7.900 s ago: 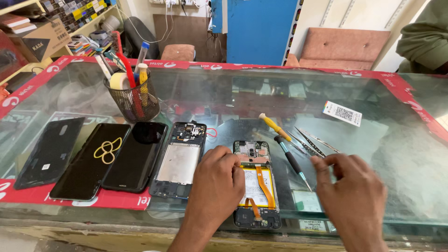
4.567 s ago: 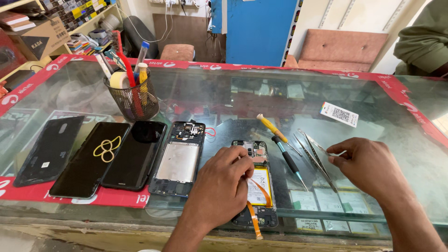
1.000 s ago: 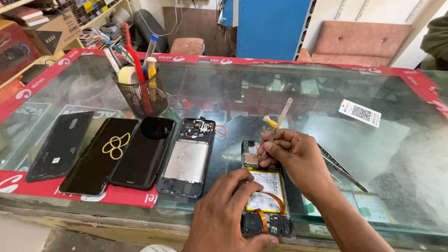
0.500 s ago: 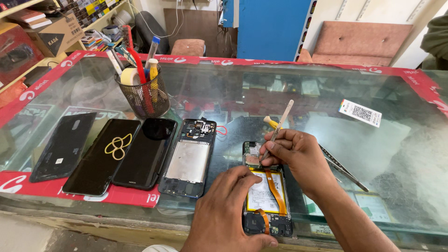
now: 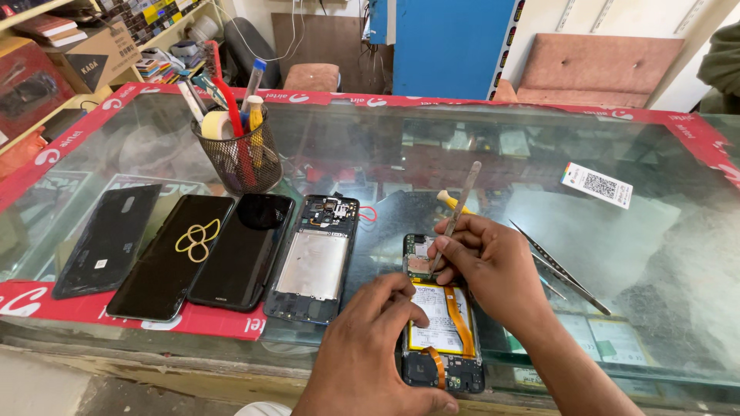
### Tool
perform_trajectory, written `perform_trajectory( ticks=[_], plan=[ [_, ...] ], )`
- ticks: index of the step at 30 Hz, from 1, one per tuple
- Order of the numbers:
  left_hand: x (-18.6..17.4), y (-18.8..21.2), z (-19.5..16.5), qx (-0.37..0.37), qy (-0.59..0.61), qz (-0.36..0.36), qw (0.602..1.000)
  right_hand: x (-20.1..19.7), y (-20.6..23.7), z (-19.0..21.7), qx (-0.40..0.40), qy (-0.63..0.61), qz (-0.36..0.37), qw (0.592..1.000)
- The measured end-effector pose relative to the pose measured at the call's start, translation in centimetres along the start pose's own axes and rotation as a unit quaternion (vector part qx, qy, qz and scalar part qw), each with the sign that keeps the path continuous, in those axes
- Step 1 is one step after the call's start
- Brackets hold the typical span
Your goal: The person disassembles a smartphone on a glass counter, using tweezers and a screwdriver to remove the battery, motherboard, and camera module. The person places removed components on the counter and continues to unscrew and separate internal parts.
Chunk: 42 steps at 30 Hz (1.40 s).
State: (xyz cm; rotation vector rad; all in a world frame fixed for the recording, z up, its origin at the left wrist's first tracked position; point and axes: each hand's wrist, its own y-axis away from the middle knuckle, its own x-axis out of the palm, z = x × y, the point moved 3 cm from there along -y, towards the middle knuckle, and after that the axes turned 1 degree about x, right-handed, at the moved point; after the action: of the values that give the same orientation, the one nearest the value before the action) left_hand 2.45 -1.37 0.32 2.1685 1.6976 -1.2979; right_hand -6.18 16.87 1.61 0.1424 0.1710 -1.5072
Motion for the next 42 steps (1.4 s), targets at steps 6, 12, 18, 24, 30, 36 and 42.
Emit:
perform_trajectory(
  ticks=[6,12,18,24,30,36,42],
  plan=[
    [0.2,0.1,0.4,0.005,0.000,0.008,1.000,-0.6,-0.9,-0.5,0.031,-0.088,0.024,0.995],
    [-0.1,-0.1,0.1,-0.017,0.012,0.027,0.999,-0.9,-1.3,-0.8,0.041,-0.098,0.028,0.994],
    [-0.5,-0.5,-0.6,-0.039,-0.017,0.049,0.998,-0.8,-1.2,-1.0,0.039,-0.089,0.027,0.995],
    [-1.1,-1.2,-1.6,-0.027,-0.066,0.045,0.996,-0.5,-1.0,-1.0,0.021,-0.097,0.026,0.995],
    [-1.5,-2.3,-1.9,-0.114,-0.100,0.148,0.977,-0.4,-1.2,-1.1,0.022,-0.104,0.029,0.994],
    [-2.6,-3.6,-3.3,-0.048,-0.137,0.220,0.965,-0.4,-1.1,-1.0,0.021,-0.101,0.031,0.994],
    [-3.1,-5.4,-4.8,-0.084,-0.188,0.261,0.943,-0.3,-1.3,-1.2,0.006,-0.125,0.046,0.991]
  ],
)
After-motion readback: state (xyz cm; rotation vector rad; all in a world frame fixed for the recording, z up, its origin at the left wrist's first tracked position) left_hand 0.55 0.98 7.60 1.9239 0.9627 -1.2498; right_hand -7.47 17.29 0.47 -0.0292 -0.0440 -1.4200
